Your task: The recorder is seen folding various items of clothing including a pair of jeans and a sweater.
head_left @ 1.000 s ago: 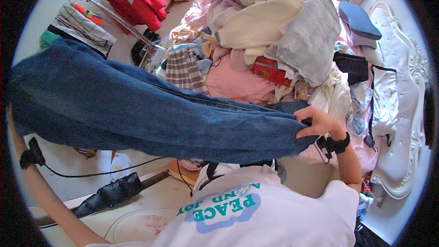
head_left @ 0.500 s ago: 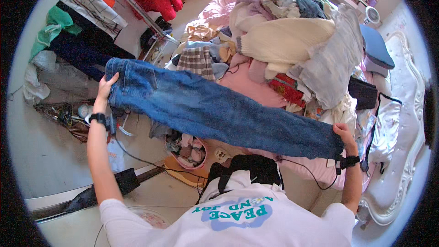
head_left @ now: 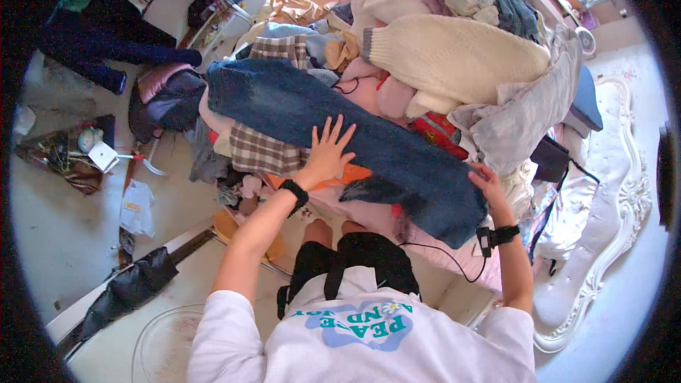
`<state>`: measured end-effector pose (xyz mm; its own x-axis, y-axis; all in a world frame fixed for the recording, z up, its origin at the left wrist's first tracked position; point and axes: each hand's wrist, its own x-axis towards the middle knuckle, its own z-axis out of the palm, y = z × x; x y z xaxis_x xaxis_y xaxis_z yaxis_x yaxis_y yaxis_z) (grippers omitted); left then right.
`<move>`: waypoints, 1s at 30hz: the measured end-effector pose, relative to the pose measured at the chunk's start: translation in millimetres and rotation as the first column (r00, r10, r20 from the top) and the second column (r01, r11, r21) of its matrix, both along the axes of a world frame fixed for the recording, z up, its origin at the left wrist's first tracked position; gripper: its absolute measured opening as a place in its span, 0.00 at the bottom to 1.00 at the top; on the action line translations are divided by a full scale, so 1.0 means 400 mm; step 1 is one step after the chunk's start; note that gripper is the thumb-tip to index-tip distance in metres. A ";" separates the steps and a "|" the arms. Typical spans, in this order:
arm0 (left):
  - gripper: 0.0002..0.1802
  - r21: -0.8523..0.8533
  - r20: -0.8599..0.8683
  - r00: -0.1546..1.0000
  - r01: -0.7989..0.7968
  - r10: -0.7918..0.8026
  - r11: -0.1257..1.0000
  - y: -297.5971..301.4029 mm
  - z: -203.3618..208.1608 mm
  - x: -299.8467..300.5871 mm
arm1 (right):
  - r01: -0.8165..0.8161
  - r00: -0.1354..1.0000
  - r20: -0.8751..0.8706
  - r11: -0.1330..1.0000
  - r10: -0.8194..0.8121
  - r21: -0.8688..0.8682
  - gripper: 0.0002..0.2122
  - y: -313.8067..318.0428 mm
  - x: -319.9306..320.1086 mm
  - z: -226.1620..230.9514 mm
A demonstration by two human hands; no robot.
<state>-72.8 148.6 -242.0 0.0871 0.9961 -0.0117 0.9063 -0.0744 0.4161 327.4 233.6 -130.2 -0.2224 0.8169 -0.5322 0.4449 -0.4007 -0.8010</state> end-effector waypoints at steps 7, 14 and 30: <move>0.38 -0.124 0.086 0.990 -0.105 0.116 0.987 0.059 -0.054 0.071 | -0.265 0.961 -0.057 0.960 0.271 0.084 0.20 -0.041 -0.088 0.135; 0.40 -0.337 0.938 0.004 0.250 0.346 0.908 -0.035 -0.052 0.087 | -0.386 0.752 -0.555 0.920 0.357 0.068 0.23 0.007 -0.424 0.203; 0.35 -0.594 0.623 -0.559 0.116 0.547 0.796 -0.118 -0.099 0.089 | -0.613 0.696 0.238 0.388 0.677 0.689 0.28 0.087 -0.789 -0.121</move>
